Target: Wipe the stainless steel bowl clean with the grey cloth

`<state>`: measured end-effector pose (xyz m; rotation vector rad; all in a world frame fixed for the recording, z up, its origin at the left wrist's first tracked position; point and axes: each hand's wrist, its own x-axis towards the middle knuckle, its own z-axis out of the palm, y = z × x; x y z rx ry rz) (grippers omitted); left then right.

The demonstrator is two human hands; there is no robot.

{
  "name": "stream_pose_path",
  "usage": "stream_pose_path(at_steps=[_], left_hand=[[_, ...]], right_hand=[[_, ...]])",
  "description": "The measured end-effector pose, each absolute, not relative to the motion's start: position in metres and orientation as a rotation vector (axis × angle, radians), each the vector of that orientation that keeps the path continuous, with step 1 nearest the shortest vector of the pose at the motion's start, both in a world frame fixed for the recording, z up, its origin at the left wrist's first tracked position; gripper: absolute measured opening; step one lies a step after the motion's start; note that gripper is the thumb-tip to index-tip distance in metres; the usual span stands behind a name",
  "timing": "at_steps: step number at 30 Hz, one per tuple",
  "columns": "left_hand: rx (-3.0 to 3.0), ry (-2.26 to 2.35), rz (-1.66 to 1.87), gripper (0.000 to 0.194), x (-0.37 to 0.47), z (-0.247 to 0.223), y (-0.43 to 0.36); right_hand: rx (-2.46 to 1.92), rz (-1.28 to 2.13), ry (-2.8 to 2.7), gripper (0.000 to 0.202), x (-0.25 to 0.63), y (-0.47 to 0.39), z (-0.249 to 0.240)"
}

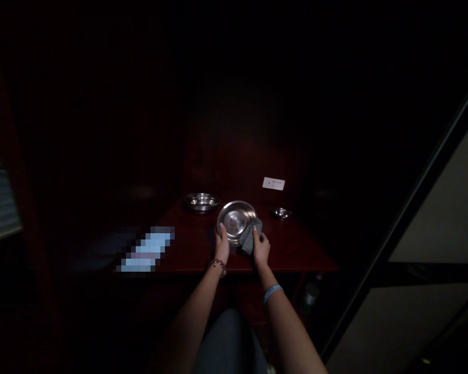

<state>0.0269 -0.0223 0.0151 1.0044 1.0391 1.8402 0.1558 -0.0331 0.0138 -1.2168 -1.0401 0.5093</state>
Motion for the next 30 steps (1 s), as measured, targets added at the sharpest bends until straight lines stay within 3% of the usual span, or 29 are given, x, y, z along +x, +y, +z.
stream_pose_path(at_steps=[12, 19, 26, 30], left_hand=[[1.29, 1.006, 1.591, 0.072, 0.033, 0.011, -0.025], [1.77, 0.921, 1.29, 0.049, 0.036, 0.007, -0.028], [1.568, 0.963, 1.447, 0.035, 0.036, 0.001, -0.02], [1.56, 0.955, 1.435, 0.028, 0.037, 0.005, -0.023]], right_hand=[[-1.336, 0.421, -0.881, 0.066, 0.16, -0.035, 0.013], [-1.29, 0.431, -0.765, 0.059, 0.164, -0.032, 0.011], [-0.854, 0.84, -0.891, 0.06, 0.161, -0.031, 0.015], [-0.83, 0.902, -0.913, 0.06, 0.161, -0.024, 0.012]])
